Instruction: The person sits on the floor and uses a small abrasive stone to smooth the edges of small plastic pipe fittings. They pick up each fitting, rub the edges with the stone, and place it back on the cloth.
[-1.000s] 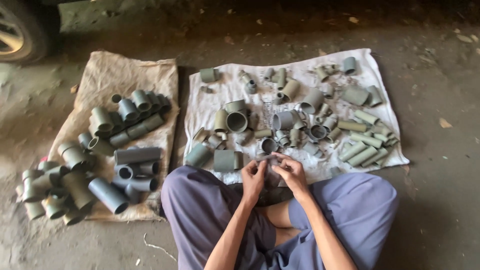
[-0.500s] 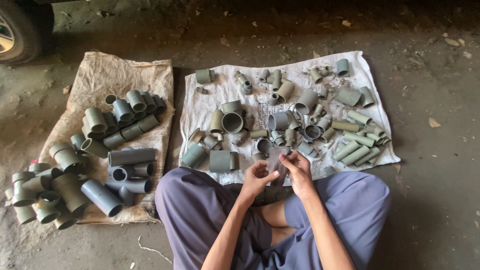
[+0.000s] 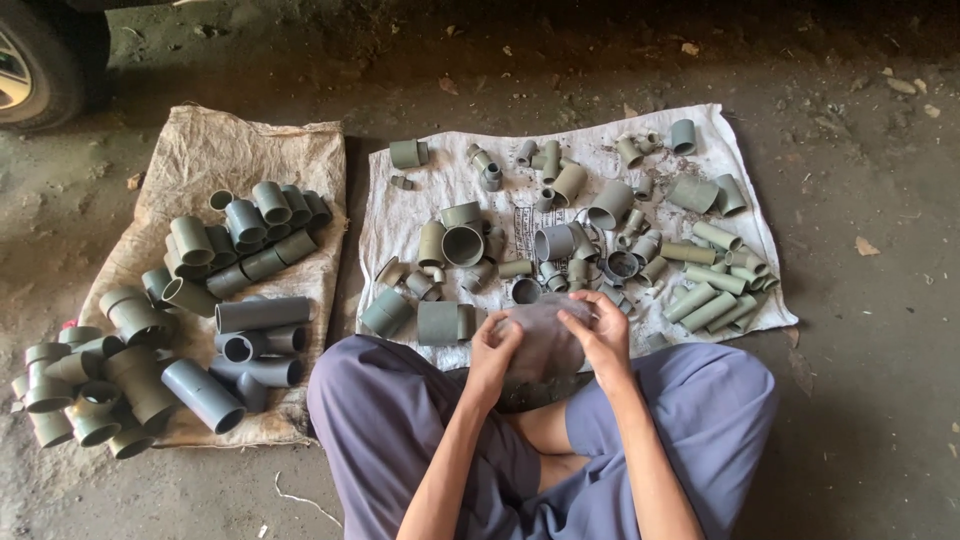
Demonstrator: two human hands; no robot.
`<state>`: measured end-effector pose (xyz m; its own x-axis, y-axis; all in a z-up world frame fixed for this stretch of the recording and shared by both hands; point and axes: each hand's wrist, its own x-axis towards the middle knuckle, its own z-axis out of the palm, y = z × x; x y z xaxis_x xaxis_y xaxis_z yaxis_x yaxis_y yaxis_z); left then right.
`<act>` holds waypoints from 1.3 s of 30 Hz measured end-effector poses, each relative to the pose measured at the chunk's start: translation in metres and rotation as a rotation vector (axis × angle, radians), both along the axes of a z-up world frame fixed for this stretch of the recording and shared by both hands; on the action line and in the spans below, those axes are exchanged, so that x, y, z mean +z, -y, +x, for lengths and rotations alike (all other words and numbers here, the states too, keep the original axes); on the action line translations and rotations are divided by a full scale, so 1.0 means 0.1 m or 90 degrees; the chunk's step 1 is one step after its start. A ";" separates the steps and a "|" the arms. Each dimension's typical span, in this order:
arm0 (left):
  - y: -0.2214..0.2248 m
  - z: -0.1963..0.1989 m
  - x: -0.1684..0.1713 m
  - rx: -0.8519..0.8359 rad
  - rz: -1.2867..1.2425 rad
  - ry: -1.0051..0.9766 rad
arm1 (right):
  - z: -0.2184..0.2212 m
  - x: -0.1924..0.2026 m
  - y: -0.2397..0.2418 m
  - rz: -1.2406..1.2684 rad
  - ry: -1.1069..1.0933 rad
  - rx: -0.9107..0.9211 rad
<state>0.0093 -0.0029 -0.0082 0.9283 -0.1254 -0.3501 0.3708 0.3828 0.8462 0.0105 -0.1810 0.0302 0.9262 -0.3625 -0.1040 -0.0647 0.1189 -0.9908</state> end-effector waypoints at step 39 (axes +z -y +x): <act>0.06 -0.04 -0.01 -0.002 -0.020 0.039 | -0.08 -0.24 0.06 -0.322 -0.022 0.240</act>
